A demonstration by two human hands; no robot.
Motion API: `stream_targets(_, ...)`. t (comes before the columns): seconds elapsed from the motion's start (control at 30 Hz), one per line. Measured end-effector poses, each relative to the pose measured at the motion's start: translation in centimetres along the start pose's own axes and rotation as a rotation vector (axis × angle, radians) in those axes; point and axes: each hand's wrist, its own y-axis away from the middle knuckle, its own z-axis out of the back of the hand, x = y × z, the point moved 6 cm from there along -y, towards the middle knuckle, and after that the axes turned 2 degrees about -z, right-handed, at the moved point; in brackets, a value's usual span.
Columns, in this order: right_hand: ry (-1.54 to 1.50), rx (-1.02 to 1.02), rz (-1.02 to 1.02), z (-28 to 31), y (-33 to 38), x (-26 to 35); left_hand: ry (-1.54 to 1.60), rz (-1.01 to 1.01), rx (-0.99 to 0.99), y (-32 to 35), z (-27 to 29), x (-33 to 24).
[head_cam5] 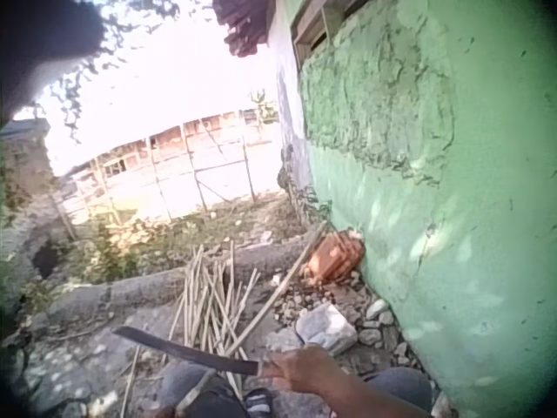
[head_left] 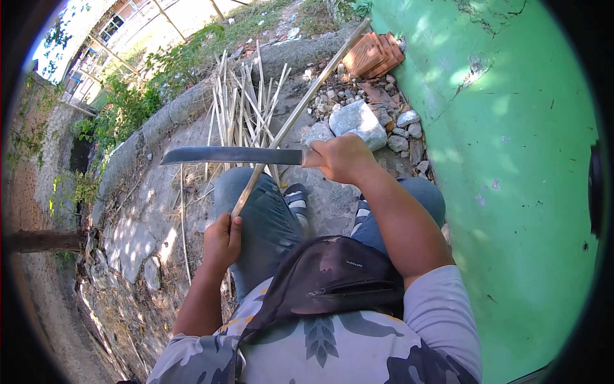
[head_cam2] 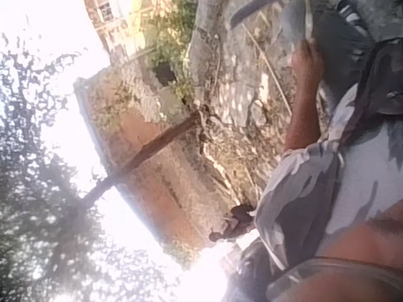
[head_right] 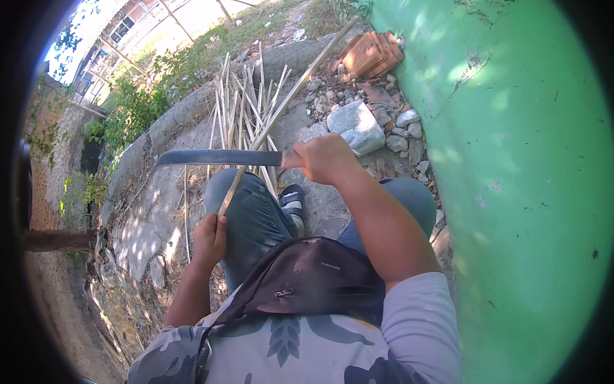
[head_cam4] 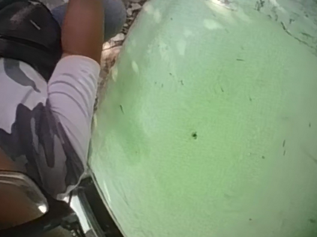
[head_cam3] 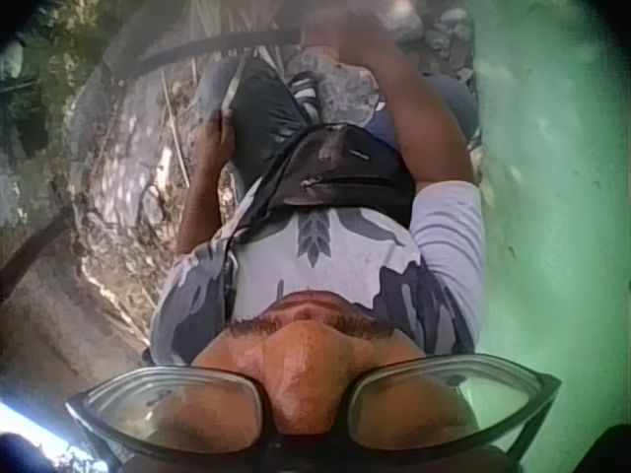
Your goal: The person shaves a bamboo strip using a machete, then picks up another bamboo strip from the ground and scrapes it with the machete.
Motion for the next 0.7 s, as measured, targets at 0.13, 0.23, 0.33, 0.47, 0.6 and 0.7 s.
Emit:
stream_targets(0.13, -0.133, -0.028, -0.164, 0.2, -0.3, -4.3, 0.009, -0.004, 0.052, -0.3, -0.2, 0.2)
stream_targets(0.23, -0.430, -0.181, -0.435, 0.1, 0.3, -7.0, 0.013, 0.017, 0.058, -0.1, -0.3, 0.1)
stream_targets(0.33, -0.391, -0.118, -0.385, 0.4, 0.0, -6.0, 0.035, 0.027, 0.056, -0.3, -0.2, -0.3)
stream_targets(0.47, -0.099, 0.084, -0.125, 0.0, 0.2, -1.7, 0.009, 0.044, 0.049, -0.2, -0.1, 0.0)
stream_targets(0.6, 0.032, 0.083, -0.049, -0.1, -0.4, -1.2, -0.097, 0.074, 0.136, -0.3, 0.0, -0.3)
stream_targets(0.7, -0.261, -0.045, -0.309, 1.1, 0.1, -4.2, -0.024, 0.071, 0.111, -0.4, -0.2, 0.0)
